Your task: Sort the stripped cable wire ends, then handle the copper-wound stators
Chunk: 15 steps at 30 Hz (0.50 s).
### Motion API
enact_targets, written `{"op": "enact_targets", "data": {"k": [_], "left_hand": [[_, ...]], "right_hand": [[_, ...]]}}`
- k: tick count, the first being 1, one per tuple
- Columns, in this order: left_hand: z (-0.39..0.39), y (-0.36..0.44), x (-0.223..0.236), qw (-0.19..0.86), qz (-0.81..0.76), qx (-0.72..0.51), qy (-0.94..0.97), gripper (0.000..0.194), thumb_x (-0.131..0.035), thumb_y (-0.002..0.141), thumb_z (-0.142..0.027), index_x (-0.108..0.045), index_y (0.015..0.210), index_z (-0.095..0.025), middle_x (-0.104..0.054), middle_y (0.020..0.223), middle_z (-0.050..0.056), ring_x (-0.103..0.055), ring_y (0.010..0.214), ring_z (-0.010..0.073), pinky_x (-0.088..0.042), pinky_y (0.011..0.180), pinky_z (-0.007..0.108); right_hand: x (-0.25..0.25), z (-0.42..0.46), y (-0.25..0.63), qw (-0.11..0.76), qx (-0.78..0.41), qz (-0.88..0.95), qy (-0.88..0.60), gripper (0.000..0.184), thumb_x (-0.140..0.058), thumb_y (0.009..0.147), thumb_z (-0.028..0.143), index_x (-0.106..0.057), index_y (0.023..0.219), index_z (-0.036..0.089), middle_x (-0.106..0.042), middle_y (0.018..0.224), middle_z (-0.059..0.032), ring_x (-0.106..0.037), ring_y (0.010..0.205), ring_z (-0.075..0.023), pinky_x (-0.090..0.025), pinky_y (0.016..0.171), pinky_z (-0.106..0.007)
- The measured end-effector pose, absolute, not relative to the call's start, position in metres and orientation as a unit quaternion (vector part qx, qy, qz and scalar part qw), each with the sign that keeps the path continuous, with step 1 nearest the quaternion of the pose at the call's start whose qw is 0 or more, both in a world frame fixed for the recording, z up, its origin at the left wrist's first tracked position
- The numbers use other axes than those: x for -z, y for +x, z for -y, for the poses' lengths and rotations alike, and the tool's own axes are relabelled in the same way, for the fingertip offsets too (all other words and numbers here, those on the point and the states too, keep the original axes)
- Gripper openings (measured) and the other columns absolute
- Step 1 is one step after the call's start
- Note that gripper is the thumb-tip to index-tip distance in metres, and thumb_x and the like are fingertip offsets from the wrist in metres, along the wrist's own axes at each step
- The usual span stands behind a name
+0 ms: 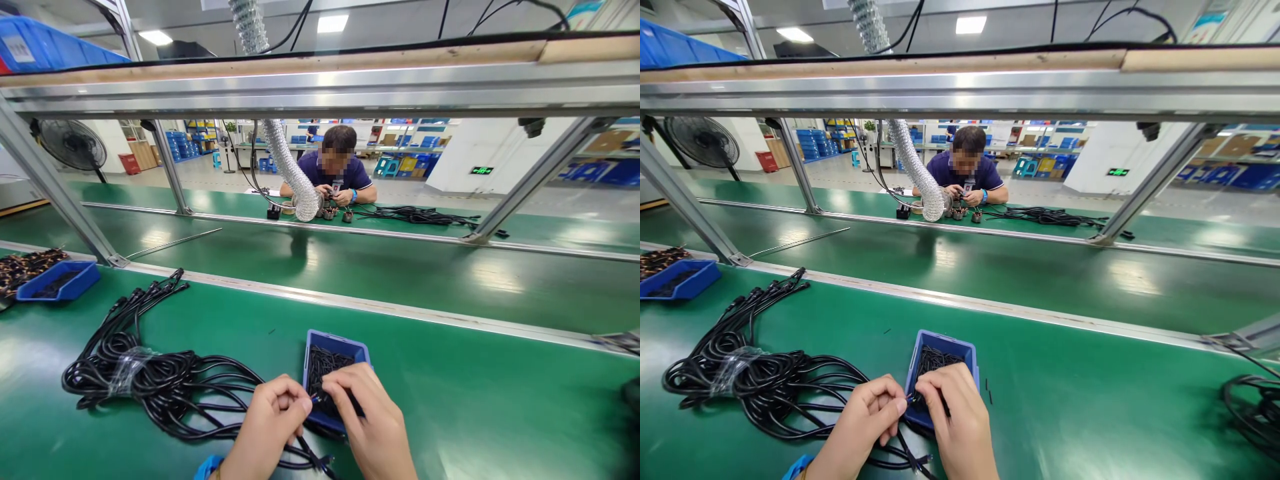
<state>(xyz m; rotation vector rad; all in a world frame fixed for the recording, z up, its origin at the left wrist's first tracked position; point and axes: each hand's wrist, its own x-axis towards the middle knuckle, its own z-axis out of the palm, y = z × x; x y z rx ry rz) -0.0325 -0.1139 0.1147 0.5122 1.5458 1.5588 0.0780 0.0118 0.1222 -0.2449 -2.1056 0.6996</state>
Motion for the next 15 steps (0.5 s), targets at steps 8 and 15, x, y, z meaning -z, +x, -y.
{"op": "enact_targets", "data": {"k": [8,15], "left_hand": [[0.115,-0.031,-0.121,0.439,-0.619,-0.618,0.205,0.048,-0.079,0.067,-0.060,-0.060,0.072,-0.016,-0.048,0.053,-0.005,-0.041,0.047,0.0081,-0.031,0.043,0.018],[0.116,-0.031,-0.116,0.451,-0.600,-0.632,0.190,0.057,-0.079,0.063,-0.068,-0.062,0.077,-0.015,-0.053,0.053,-0.003,-0.043,0.047,0.0082,-0.034,0.046,0.019]], "right_hand": [[-0.119,-0.005,0.076,0.464,-0.223,0.855,-0.060,0.013,-0.060,0.095,0.009,-0.065,0.098,0.021,-0.071,0.080,-0.0039,-0.063,0.069,-0.0187,-0.052,0.065,-0.033],[-0.117,0.003,0.073,0.485,-0.177,0.855,-0.057,0.014,-0.059,0.095,0.008,-0.065,0.101,0.020,-0.071,0.078,-0.0051,-0.062,0.068,-0.0192,-0.052,0.064,-0.034]]}}
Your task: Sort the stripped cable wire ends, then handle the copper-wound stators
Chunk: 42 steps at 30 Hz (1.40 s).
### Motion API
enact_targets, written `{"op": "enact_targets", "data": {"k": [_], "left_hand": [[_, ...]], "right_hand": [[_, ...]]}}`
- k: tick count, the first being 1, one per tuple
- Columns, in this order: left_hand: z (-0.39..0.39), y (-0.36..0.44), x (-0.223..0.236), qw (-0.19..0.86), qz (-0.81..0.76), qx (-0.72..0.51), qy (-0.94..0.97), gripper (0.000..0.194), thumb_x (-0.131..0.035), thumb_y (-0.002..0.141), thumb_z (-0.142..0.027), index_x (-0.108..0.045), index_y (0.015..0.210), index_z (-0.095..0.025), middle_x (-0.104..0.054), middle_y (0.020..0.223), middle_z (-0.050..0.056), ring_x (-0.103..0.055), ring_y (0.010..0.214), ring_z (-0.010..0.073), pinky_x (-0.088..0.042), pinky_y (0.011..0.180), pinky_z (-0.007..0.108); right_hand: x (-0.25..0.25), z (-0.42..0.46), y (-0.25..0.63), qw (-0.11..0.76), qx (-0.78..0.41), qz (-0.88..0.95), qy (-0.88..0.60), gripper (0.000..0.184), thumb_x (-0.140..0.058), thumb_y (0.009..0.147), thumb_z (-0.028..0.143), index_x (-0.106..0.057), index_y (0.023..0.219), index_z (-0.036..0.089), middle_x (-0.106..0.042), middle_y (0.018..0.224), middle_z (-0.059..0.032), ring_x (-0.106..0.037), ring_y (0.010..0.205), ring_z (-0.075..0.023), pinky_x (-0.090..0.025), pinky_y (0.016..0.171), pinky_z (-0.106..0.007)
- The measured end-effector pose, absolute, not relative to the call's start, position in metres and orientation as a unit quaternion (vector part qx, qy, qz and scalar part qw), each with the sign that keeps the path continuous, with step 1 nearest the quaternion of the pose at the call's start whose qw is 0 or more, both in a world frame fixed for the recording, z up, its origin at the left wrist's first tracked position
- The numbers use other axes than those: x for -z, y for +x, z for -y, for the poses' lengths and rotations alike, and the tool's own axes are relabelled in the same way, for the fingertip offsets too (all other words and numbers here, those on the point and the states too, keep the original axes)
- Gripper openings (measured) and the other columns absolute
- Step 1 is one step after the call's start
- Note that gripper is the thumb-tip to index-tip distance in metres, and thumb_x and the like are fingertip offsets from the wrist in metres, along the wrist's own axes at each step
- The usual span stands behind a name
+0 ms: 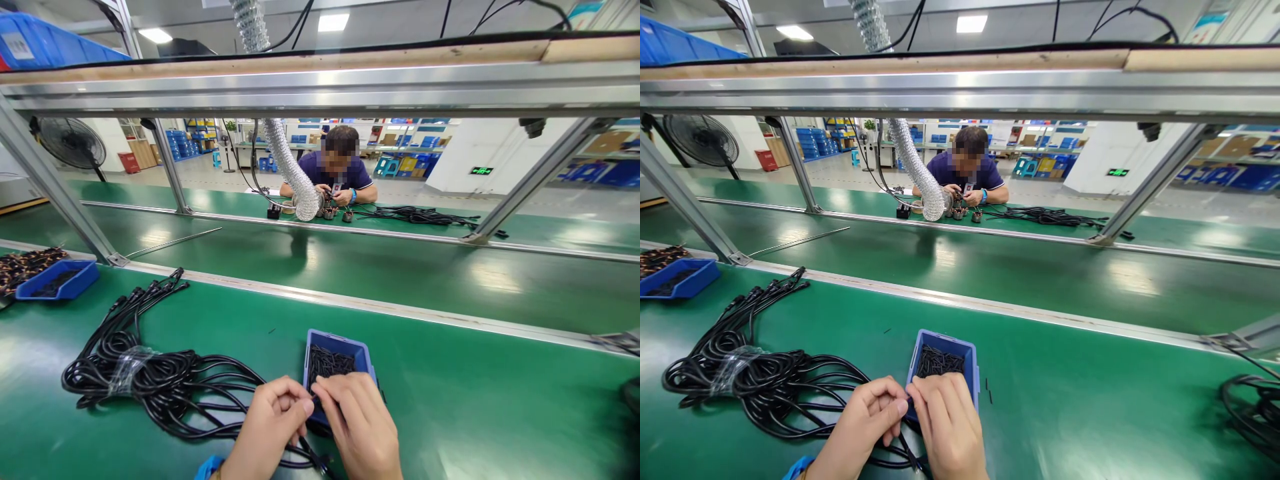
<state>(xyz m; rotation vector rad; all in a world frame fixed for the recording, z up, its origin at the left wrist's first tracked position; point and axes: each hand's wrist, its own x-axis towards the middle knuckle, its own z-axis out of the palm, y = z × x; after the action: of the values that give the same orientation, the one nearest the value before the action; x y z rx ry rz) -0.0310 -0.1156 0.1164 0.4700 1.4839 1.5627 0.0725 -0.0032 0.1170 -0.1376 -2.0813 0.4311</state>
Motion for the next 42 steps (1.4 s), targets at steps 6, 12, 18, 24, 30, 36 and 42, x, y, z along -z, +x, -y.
{"op": "enact_targets", "data": {"k": [6,12,18,24,30,36,42], "left_hand": [[0.117,-0.030,-0.114,0.440,-0.599,-0.642,0.189,0.050,-0.077,0.069,-0.061,-0.064,0.082,-0.014,-0.049,0.052,-0.005,-0.042,0.048,0.0087,-0.032,0.046,0.019],[0.118,-0.030,-0.116,0.455,-0.599,-0.634,0.180,0.030,-0.074,0.074,-0.043,-0.060,0.075,-0.016,-0.045,0.052,-0.006,-0.039,0.048,0.0083,-0.026,0.045,0.019],[0.118,-0.031,-0.117,0.456,-0.598,-0.633,0.184,0.027,-0.072,0.074,-0.040,-0.060,0.074,-0.016,-0.044,0.053,-0.006,-0.038,0.049,0.0084,-0.026,0.046,0.019],[0.119,-0.030,-0.113,0.458,-0.585,-0.644,0.184,0.022,-0.070,0.076,-0.035,-0.059,0.075,-0.016,-0.044,0.055,-0.006,-0.039,0.050,0.0087,-0.026,0.047,0.020],[0.122,-0.030,-0.114,0.440,-0.521,-0.711,0.173,0.021,-0.071,0.077,-0.027,-0.057,0.089,-0.017,-0.053,0.074,-0.002,-0.049,0.064,0.0105,-0.037,0.056,0.021],[0.125,-0.032,-0.116,0.437,-0.501,-0.717,0.211,0.032,-0.079,0.078,-0.033,-0.051,0.085,-0.019,-0.054,0.078,-0.002,-0.054,0.069,0.0114,-0.043,0.062,0.022],[0.131,-0.050,-0.117,0.443,-0.526,-0.660,0.302,0.035,-0.084,0.071,-0.040,-0.059,0.084,-0.020,-0.059,0.071,-0.002,-0.059,0.064,0.0138,-0.046,0.063,0.025]], "right_hand": [[-0.118,0.000,0.073,0.427,-0.299,0.851,-0.058,0.015,-0.054,0.099,0.012,-0.065,0.098,0.022,-0.070,0.083,-0.0034,-0.063,0.074,-0.0175,-0.053,0.066,-0.029],[-0.117,-0.013,0.076,0.372,-0.340,0.861,-0.067,0.017,-0.050,0.100,0.015,-0.060,0.088,0.023,-0.064,0.079,-0.0006,-0.059,0.074,-0.0158,-0.049,0.065,-0.026],[-0.111,-0.010,0.076,0.364,-0.334,0.868,-0.055,0.015,-0.051,0.099,0.012,-0.060,0.092,0.023,-0.063,0.080,-0.0011,-0.058,0.075,-0.0163,-0.048,0.067,-0.027],[-0.113,-0.012,0.077,0.313,-0.341,0.886,-0.027,0.016,-0.052,0.100,0.014,-0.063,0.093,0.023,-0.066,0.081,-0.0017,-0.059,0.077,-0.0173,-0.048,0.068,-0.028],[-0.125,-0.011,0.080,0.277,-0.417,0.864,-0.050,0.010,-0.059,0.093,0.019,-0.068,0.096,0.023,-0.069,0.083,-0.0027,-0.061,0.077,-0.0178,-0.050,0.069,-0.027],[-0.116,0.001,0.067,0.241,-0.552,0.789,-0.124,0.010,-0.066,0.088,0.026,-0.074,0.083,0.023,-0.070,0.078,-0.0040,-0.066,0.075,-0.0189,-0.052,0.064,-0.026],[-0.108,-0.030,0.091,0.223,-0.506,0.831,-0.071,0.026,-0.075,0.080,0.049,-0.077,0.100,0.033,-0.073,0.089,-0.0038,-0.070,0.073,-0.0211,-0.057,0.063,-0.028]]}}
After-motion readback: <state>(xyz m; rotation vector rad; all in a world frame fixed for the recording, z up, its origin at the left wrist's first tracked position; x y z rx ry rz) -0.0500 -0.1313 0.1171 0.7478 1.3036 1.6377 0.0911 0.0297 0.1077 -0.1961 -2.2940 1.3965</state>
